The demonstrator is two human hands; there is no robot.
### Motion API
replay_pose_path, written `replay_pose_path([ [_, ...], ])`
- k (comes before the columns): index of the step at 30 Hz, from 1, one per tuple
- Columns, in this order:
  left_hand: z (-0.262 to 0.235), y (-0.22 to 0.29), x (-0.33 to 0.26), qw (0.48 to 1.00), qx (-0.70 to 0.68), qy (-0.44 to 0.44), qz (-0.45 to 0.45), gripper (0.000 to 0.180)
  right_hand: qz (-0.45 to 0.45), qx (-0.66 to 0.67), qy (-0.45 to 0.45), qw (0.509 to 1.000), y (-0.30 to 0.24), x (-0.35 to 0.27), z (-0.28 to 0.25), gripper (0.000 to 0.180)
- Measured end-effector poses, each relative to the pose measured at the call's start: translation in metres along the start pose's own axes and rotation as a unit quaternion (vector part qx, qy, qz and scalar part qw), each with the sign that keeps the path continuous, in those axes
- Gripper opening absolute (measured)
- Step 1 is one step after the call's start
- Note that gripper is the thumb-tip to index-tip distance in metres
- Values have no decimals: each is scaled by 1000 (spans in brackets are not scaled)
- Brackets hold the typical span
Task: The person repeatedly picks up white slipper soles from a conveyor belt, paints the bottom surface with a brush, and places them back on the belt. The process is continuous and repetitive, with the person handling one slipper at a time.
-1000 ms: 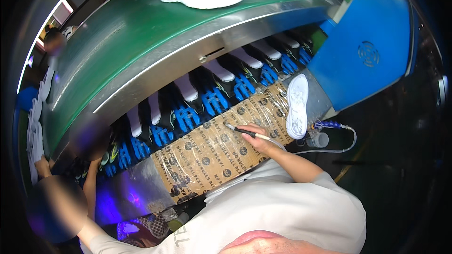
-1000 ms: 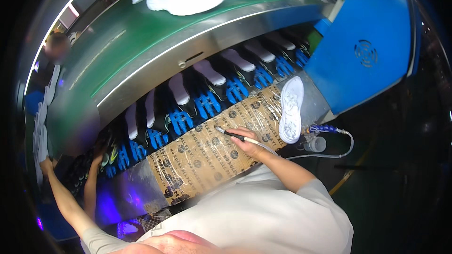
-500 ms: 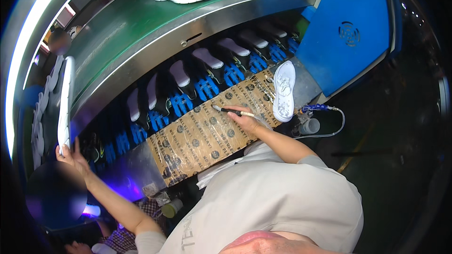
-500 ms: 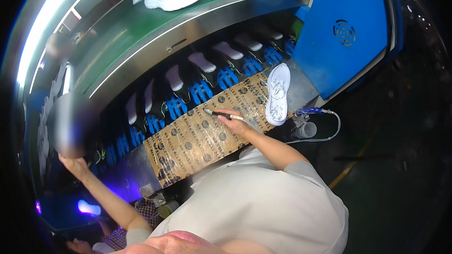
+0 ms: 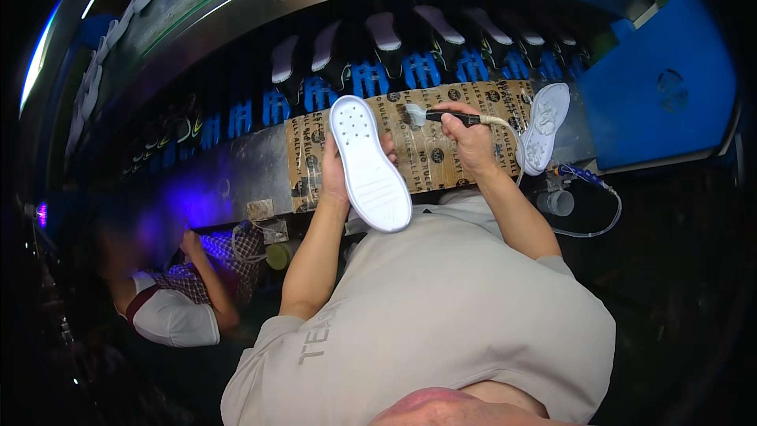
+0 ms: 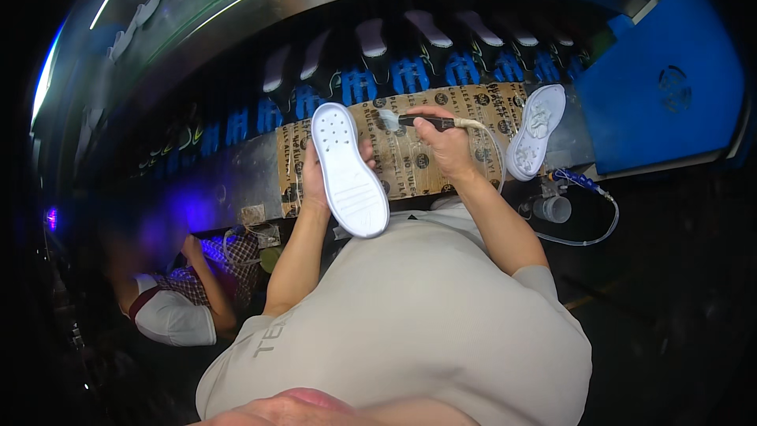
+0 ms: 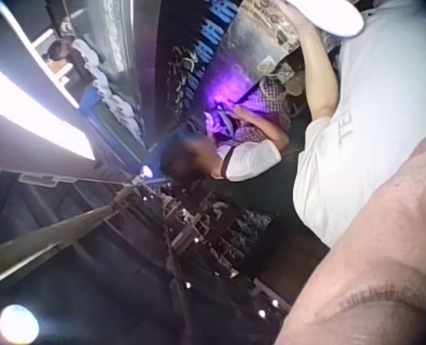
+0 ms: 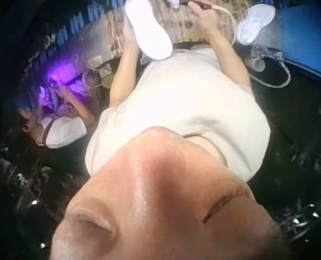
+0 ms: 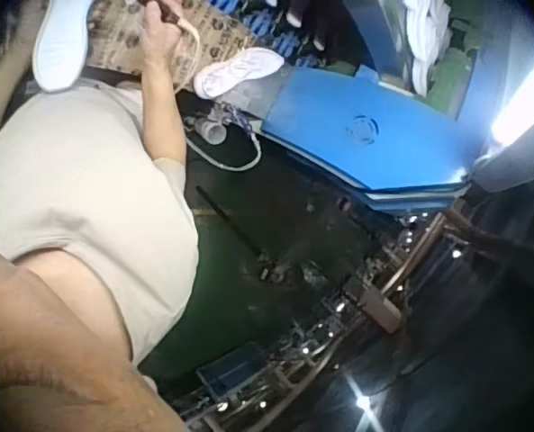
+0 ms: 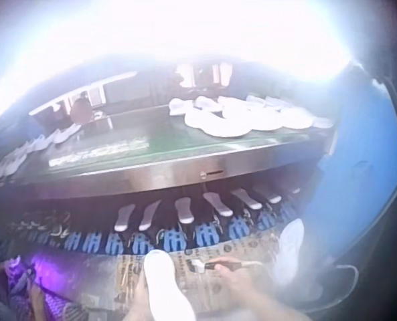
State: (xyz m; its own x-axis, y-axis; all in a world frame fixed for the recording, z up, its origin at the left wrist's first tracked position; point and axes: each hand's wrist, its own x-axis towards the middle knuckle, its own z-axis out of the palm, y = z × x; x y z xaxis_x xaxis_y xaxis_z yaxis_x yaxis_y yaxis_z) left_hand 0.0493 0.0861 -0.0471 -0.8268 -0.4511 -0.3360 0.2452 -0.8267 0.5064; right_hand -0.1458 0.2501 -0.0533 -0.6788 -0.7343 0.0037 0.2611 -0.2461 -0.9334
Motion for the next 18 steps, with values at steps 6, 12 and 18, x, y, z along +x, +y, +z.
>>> replay_pose_path([
  [6, -19, -19, 11, 996, -34, -79, -10, 92, -25, -141, -90, 986, -31, 6, 70, 21],
  [12, 9, -19, 12, 999, 22, -21, 28, 74, -336, -390, -142, 846, -16, 37, 94, 28],
  [18, 2, 3, 18, 997, -39, -63, 38, 74, -146, -250, -216, 932, -28, 32, 88, 25],
])
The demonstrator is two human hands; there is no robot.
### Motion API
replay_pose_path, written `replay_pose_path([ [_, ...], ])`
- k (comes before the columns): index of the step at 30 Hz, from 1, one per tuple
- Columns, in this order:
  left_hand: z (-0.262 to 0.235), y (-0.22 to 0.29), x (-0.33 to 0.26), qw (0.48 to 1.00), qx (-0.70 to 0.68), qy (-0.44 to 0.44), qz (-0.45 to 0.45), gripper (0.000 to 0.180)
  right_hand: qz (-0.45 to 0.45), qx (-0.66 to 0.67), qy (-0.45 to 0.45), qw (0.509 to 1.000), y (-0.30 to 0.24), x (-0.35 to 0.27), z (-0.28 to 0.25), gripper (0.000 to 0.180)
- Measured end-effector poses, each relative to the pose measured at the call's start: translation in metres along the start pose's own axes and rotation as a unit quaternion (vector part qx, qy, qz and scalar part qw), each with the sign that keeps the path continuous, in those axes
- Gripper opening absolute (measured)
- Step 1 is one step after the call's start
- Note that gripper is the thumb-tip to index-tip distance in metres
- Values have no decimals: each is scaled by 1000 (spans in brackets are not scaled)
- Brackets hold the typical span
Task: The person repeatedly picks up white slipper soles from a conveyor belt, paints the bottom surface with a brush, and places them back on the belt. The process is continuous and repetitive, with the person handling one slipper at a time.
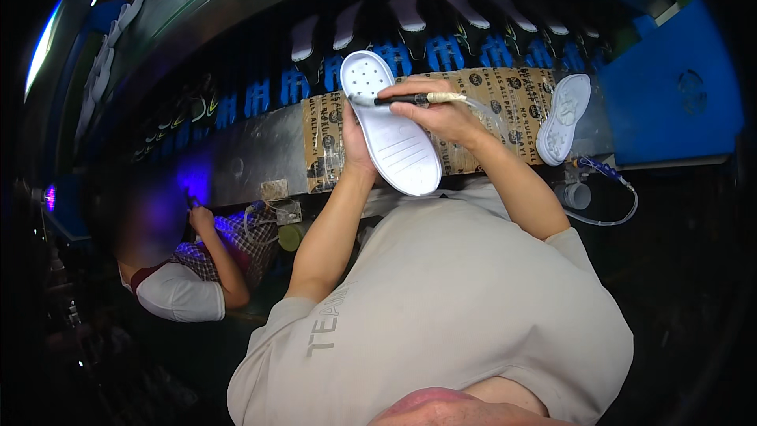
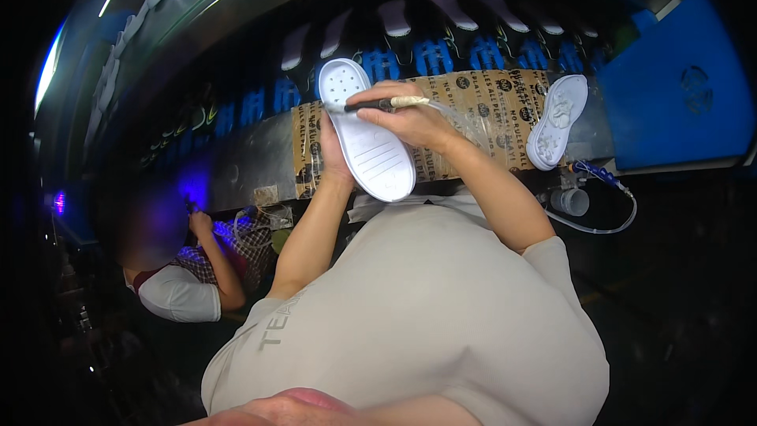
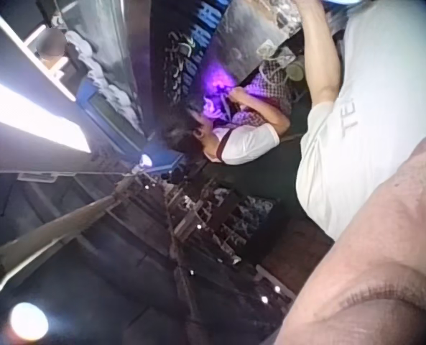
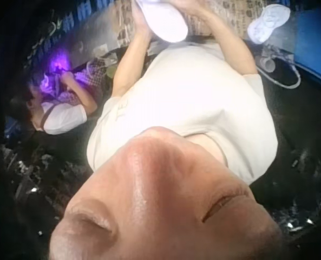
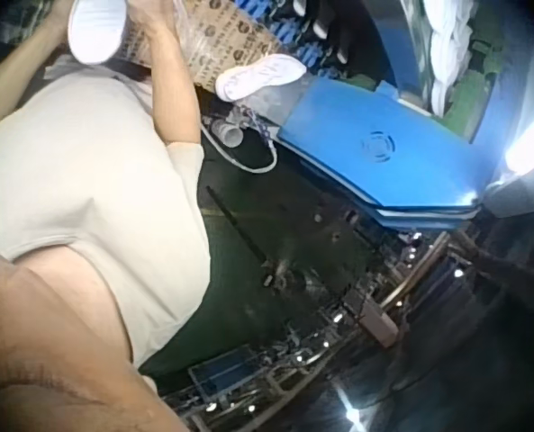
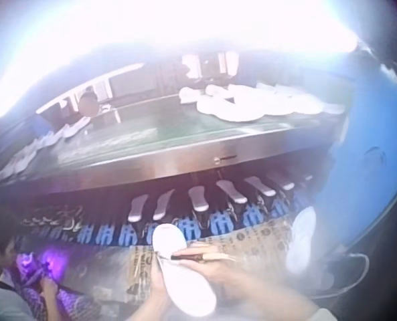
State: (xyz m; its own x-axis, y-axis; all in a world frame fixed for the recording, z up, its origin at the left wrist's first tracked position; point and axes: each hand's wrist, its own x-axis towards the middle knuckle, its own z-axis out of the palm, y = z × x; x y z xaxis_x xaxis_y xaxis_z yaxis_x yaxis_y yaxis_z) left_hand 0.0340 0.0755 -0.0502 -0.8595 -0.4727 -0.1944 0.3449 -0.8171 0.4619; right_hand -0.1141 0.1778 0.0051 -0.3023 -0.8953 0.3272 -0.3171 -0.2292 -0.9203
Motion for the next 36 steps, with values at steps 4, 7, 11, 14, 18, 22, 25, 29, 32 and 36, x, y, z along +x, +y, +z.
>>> replay_pose_path([
  [4, 7, 3, 11, 999, 0, 18, 48, 71, -120, -202, -111, 966, -18, -3, 0, 25],
  [7, 16, 15, 11, 998, -13, -51, 45, 72, -103, -67, -133, 984, -33, -6, -1, 29],
  [11, 31, 32, 14, 998, 11, -7, 56, 76, -156, -208, -83, 962, -38, -4, 0, 27],
  [14, 44, 47, 13, 995, -65, -69, 28, 81, -172, -81, -221, 957, -62, -9, -6, 26],
  [18, 37, 70, 26, 991, -26, -115, 61, 82, -125, -202, -129, 963, -65, -5, -9, 23],
  [22, 44, 94, 32, 980, -7, -195, 22, 84, -162, -1, -295, 942, -73, -6, -15, 23],
  [25, 49, 111, 40, 974, 28, -227, 0, 86, -129, -73, -154, 977, -69, -3, -11, 28],
  [29, 51, 124, 49, 966, 113, -229, -27, 87, -150, -64, -312, 936, -78, 1, -13, 28],
  [32, 64, 129, 53, 959, 180, -207, -70, 75, -89, -54, -201, 974, -76, 0, -14, 26],
  [36, 72, 128, 62, 932, 299, -171, -116, 73, -136, -141, -289, 937, -75, 3, -9, 28],
])
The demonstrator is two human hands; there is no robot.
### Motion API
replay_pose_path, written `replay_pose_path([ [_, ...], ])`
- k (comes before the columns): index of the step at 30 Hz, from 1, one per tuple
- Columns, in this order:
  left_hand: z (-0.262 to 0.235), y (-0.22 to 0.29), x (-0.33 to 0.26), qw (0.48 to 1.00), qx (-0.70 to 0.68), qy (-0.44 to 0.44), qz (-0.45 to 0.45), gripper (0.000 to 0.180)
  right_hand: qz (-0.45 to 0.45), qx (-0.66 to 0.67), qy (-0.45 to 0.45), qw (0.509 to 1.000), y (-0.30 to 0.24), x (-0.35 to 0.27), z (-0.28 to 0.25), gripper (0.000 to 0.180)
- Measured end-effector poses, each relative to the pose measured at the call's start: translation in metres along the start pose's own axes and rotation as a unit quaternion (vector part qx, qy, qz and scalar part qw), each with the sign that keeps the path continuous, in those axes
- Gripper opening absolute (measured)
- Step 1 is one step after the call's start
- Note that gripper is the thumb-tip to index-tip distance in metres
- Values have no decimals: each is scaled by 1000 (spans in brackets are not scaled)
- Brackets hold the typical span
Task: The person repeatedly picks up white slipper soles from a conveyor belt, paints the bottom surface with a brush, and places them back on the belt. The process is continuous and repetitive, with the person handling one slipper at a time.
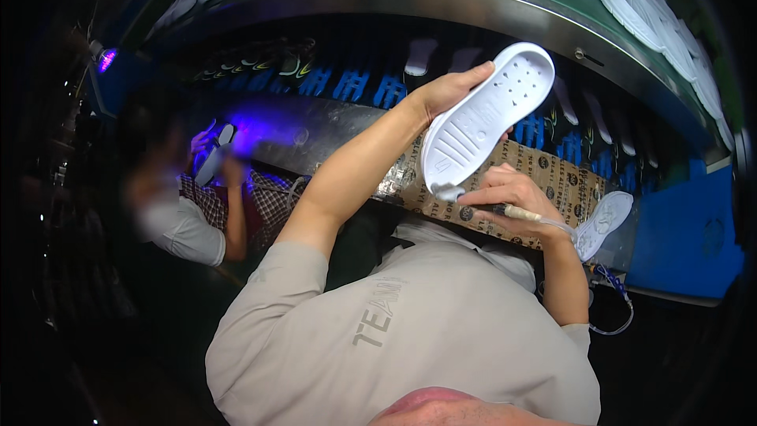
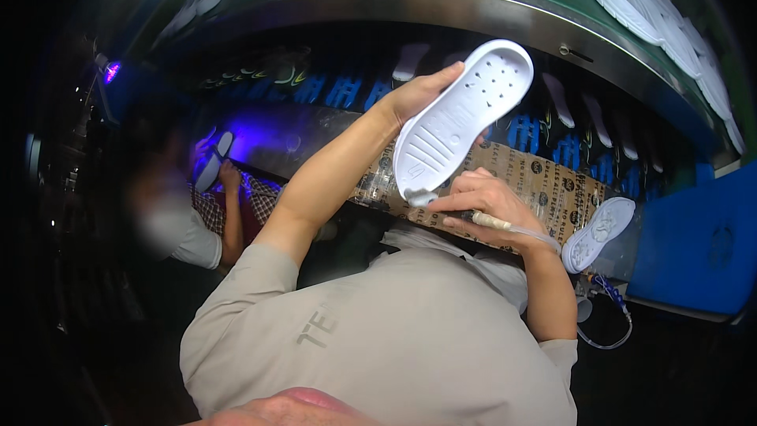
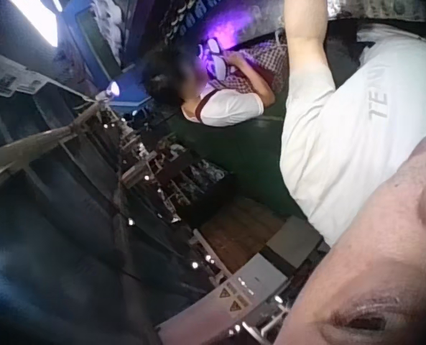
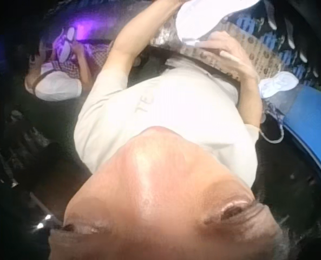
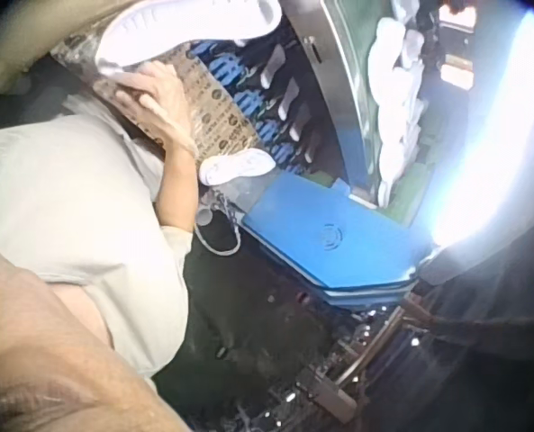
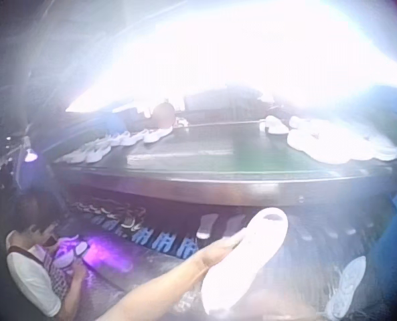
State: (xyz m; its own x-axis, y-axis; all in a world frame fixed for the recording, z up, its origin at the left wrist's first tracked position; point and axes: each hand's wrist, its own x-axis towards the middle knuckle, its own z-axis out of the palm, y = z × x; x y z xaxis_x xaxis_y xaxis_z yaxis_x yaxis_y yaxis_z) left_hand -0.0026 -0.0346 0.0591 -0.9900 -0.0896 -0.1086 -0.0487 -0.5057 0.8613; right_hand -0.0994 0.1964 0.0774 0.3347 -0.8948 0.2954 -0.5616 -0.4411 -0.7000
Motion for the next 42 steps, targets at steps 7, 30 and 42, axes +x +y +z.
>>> replay_pose_path([
  [7, 9, 11, 15, 937, 311, 97, -126, 73, 29, -79, 60, 995, 2, 0, -6, 27],
  [30, 21, 20, -12, 899, 363, 151, -192, 73, 25, -123, 94, 988, 14, -38, -47, 33],
  [42, 8, 27, -18, 903, 351, 142, -203, 69, 62, -227, 158, 959, 28, -40, -75, 29],
])
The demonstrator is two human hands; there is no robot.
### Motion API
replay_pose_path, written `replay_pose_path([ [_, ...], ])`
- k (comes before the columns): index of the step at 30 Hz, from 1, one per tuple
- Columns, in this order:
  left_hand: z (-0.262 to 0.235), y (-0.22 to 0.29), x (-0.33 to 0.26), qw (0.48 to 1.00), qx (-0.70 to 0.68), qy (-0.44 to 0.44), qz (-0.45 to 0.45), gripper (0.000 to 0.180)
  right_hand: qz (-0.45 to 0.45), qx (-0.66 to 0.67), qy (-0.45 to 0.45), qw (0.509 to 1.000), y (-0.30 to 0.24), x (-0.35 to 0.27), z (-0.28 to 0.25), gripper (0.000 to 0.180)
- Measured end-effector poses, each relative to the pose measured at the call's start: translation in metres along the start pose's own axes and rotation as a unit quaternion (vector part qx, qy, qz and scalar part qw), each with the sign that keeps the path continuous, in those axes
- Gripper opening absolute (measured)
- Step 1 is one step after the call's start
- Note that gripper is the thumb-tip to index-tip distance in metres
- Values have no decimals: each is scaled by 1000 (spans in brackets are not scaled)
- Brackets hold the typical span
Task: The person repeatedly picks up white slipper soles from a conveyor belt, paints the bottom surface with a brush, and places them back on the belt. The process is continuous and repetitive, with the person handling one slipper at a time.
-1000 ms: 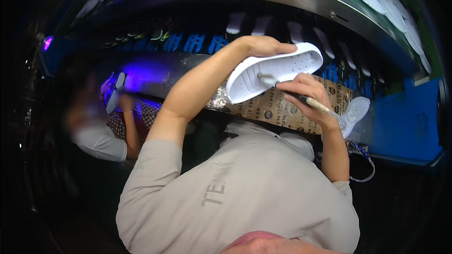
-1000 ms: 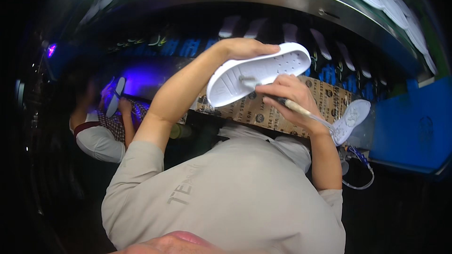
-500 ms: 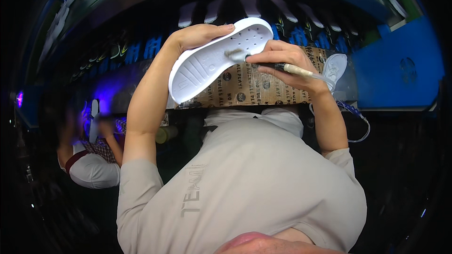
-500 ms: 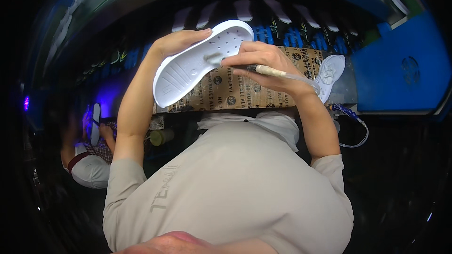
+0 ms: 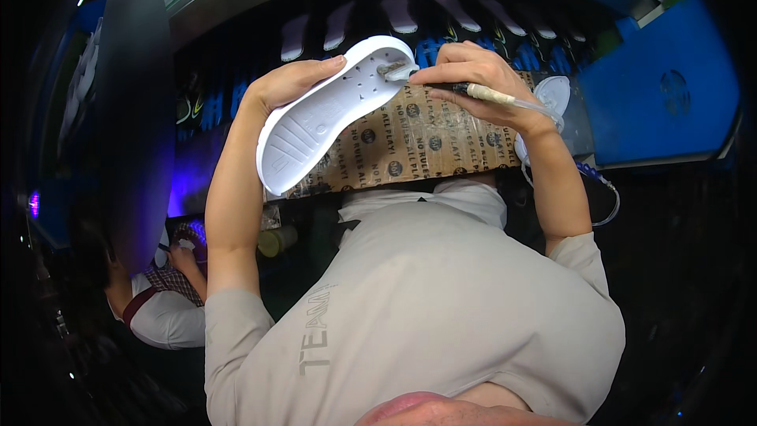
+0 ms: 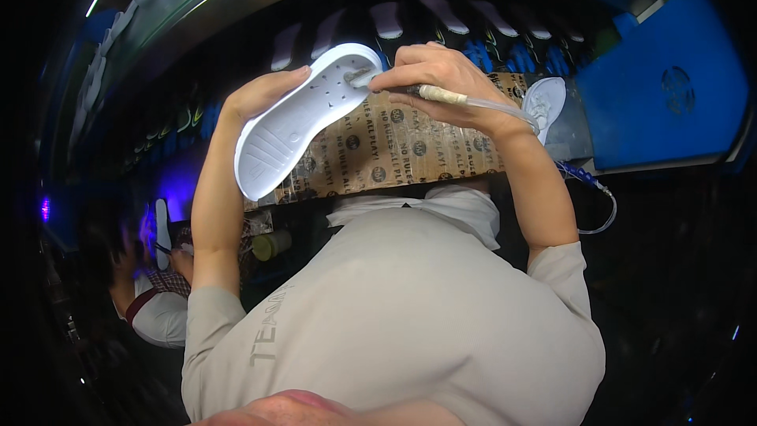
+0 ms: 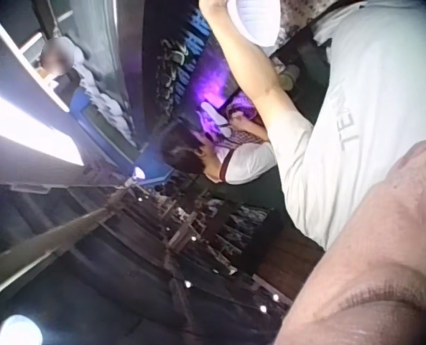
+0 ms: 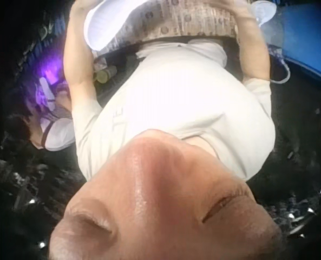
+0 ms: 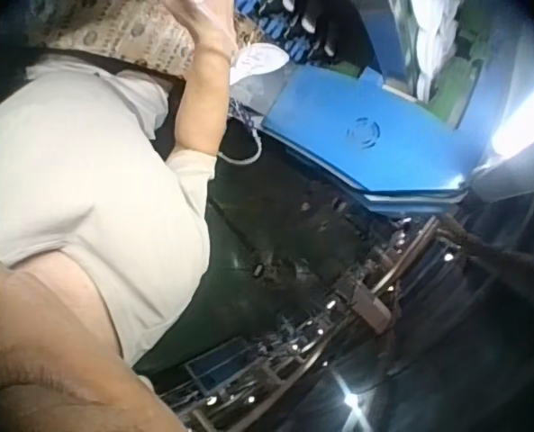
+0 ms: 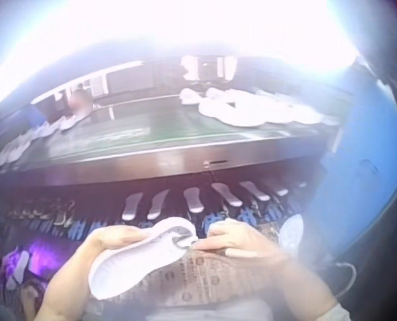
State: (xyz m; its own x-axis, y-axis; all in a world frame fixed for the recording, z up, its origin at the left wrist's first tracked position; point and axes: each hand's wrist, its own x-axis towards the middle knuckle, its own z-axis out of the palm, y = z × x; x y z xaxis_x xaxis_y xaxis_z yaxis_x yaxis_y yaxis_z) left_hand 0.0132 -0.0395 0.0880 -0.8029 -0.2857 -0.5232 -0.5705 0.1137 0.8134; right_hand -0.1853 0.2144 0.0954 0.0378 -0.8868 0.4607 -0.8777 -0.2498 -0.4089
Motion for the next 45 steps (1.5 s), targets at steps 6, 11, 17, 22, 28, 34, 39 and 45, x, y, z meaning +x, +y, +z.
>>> replay_pose_path([
  [6, 1, -15, 9, 992, -122, 30, -9, 60, -9, 129, -47, 990, -3, -4, 7, 25],
  [11, 32, -20, 32, 911, -392, -103, 71, 57, 142, 115, 220, 958, -10, 6, 51, 28],
  [17, 42, 17, 24, 900, -389, -55, 188, 70, 35, 247, 118, 961, -47, -14, 33, 28],
  [22, -20, 148, 46, 828, -370, -146, 395, 78, -14, 176, 462, 869, -39, -32, -1, 31],
  [28, -81, 236, 122, 782, -562, 213, 168, 59, 92, 151, 390, 904, -38, -45, 22, 30],
  [34, -90, 193, 152, 836, -55, 497, 228, 66, 220, 214, 304, 902, -18, -83, 81, 29],
  [39, -63, 181, 132, 804, 316, 422, 276, 98, 256, 214, 269, 903, 7, -109, 119, 31],
  [45, -71, 198, 167, 796, 428, 349, 246, 118, 292, 240, 237, 895, 33, -119, 151, 30],
])
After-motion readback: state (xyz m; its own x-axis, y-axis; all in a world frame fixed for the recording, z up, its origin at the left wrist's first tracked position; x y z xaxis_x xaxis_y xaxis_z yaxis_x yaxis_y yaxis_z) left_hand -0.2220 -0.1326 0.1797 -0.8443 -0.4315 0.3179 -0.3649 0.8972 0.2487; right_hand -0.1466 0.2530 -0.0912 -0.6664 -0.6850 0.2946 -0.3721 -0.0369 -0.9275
